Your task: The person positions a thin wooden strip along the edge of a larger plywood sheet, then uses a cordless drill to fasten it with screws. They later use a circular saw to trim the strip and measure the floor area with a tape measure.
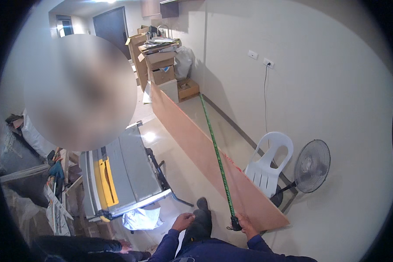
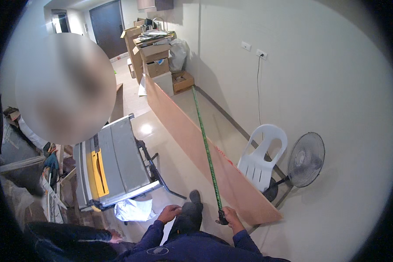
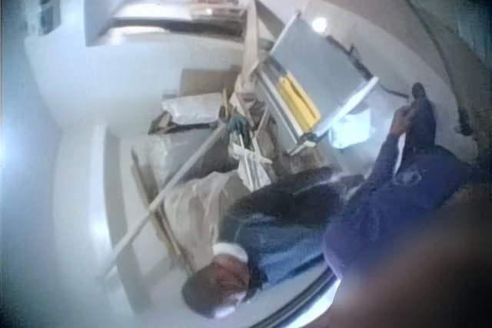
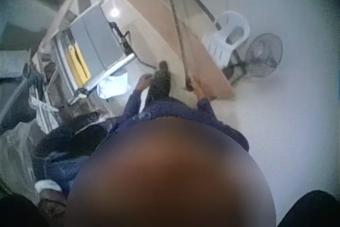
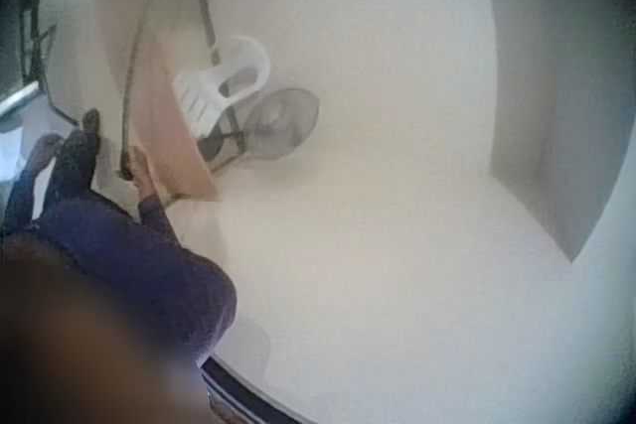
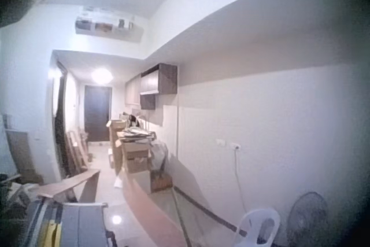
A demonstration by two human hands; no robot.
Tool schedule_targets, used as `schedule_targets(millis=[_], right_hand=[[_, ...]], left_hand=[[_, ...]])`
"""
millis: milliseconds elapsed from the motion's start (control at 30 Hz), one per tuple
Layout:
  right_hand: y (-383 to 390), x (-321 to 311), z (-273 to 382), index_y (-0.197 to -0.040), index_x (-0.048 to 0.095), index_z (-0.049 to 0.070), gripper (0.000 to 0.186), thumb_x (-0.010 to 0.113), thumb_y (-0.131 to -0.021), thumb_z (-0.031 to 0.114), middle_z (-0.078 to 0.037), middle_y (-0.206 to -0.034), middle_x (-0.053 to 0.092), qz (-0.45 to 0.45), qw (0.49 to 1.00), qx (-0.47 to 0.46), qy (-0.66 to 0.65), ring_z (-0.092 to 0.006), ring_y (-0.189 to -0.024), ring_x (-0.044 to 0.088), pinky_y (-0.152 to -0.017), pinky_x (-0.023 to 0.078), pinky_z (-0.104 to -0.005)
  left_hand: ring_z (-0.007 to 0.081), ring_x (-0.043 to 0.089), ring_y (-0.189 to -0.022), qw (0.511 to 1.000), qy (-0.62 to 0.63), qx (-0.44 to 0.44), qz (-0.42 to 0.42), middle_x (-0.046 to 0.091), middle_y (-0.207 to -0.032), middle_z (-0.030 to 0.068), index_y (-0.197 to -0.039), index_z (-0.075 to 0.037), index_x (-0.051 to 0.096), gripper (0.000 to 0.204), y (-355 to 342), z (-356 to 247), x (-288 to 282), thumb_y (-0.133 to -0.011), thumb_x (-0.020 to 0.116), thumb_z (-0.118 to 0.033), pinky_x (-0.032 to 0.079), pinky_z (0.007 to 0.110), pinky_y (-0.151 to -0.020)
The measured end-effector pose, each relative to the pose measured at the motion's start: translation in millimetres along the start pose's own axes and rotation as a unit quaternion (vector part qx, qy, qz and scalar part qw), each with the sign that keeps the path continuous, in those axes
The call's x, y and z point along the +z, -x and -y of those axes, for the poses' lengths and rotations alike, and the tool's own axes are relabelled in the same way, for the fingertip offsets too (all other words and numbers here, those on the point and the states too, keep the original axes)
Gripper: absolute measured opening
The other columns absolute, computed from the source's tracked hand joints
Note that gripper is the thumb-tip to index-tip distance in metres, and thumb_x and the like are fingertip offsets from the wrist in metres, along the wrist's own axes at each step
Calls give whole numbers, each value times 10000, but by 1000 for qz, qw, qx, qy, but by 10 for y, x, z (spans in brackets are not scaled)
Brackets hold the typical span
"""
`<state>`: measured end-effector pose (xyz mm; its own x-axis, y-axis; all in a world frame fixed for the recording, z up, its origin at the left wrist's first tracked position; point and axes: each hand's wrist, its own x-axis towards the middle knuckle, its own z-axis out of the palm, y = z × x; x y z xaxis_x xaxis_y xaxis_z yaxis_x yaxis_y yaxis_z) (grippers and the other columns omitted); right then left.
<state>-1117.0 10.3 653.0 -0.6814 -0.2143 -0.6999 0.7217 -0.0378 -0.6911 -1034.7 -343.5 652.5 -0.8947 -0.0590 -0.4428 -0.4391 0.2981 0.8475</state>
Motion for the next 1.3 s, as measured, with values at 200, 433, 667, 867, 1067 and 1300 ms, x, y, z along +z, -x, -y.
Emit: schedule_targets(millis=[200, 433, 667, 867, 1067, 1300], right_hand=[[-951, 317, 837, -957, 622, 8, 272, 537, -994, 263, -125, -802, 656, 24, 998, 35, 43, -256, -650, 703, -577, 621, -415], [-2193, 778, 1922, -980, 608, 8, 294, 522, -1028, 284, -139, -791, 675, 83, 993, 69, 41, -254, -644, 700, -584, 602, -378], [-2846, 1181, 2836, -1042, 597, 10, 344, 542, -1055, 350, -146, -816, 677, 133, 988, 71, 39, -269, -690, 712, -622, 619, -412], [-3425, 1703, 3599, -1063, 605, 0, 428, 535, -1033, 421, -195, -825, 691, 108, 986, 130, -2, -331, -726, 733, -658, 636, -483], [-4330, 2210, 4206, -976, 647, 6, 532, 511, -996, 520, -204, -822, 706, 111, 976, 188, -18, -388, -754, 737, -731, 589, -598], [-5520, 3155, 4814, -940, 624, 23, 471, 538, -956, 485, -179, -789, 665, 105, 970, 211, -59, -376, -672, 703, -663, 586, -599]], left_hand=[[210, 718, -930, 999, 16, -23, 41, 761, -1072, 133, -1212, 47, 714, 398, -1279, -389, -358, -1006, 654, -287, 565, 336, -855], [198, 713, -895, 989, 119, -74, -46, 751, -1014, 130, -1189, 52, 713, 365, -2480, -649, -1247, -1010, 659, -262, 585, 341, -818], [192, 713, -827, 990, 95, 7, -100, 757, -961, 133, -1178, 46, 717, 393, -3408, -1087, -2132, -985, 664, -292, 576, 345, -779], [175, 696, -820, 985, 137, 34, -103, 748, -928, 119, -1152, 33, 728, 361, -4051, -1477, -2430, -982, 667, -279, 557, 336, -775], [161, 679, -880, 996, 80, 39, -31, 737, -936, 84, -1139, 35, 729, 323, -4912, -1721, -3019, -1015, 656, -254, 551, 332, -818], [194, 690, -780, 998, 35, 13, -42, 740, -862, 130, -1098, 22, 741, 342, -6108, -1638, -4325, -983, 671, -292, 561, 360, -759]])
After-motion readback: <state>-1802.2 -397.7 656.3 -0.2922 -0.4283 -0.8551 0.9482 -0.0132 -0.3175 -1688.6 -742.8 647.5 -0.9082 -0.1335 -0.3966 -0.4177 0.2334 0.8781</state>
